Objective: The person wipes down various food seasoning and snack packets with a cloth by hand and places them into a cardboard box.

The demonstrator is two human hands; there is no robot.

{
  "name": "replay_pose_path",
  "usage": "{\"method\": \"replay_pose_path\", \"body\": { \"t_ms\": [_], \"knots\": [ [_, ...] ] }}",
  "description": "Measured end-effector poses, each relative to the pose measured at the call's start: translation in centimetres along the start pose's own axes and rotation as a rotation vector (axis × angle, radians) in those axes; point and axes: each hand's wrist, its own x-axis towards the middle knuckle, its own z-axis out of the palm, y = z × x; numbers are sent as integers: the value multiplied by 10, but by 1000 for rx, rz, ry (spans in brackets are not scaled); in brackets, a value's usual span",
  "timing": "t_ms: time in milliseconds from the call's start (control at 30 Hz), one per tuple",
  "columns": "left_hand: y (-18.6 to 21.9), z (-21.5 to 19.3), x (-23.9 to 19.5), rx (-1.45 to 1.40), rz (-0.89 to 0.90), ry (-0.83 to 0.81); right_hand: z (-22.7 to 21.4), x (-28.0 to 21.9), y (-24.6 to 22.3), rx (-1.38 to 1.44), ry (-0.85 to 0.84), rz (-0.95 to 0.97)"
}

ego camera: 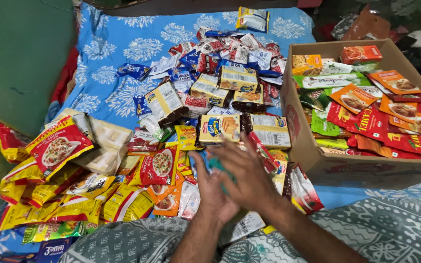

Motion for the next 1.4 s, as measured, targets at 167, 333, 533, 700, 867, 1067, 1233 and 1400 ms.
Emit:
{"method": "replay_pose_path", "body": {
  "t_ms": [167,333,533,700,867,1067,1233,1400],
  "knots": [
    [-13,-12,14,295,46,129,-14,11,44,-164,224,96],
    [5,-6,20,262,-44,116,-28,-7,87,43,186,568],
    [19,-1,27,389,-106,273,-35,-51,48,1228,84,1155],
    [30,-10,26,834,69,423,-62,-64,47,1027,317,1163],
    [70,-28,28,747,369,626,-135,-39,73,1339,615,971],
    [134,-68,31,1244,756,832,-119,-46,57,1222,576,988],
    [128,-129,51,1771,660,1042,-86,-72,45,1163,507,1116],
    [119,-134,64,1709,470,824,-65,-73,27,1134,486,1279]
  ]
}}
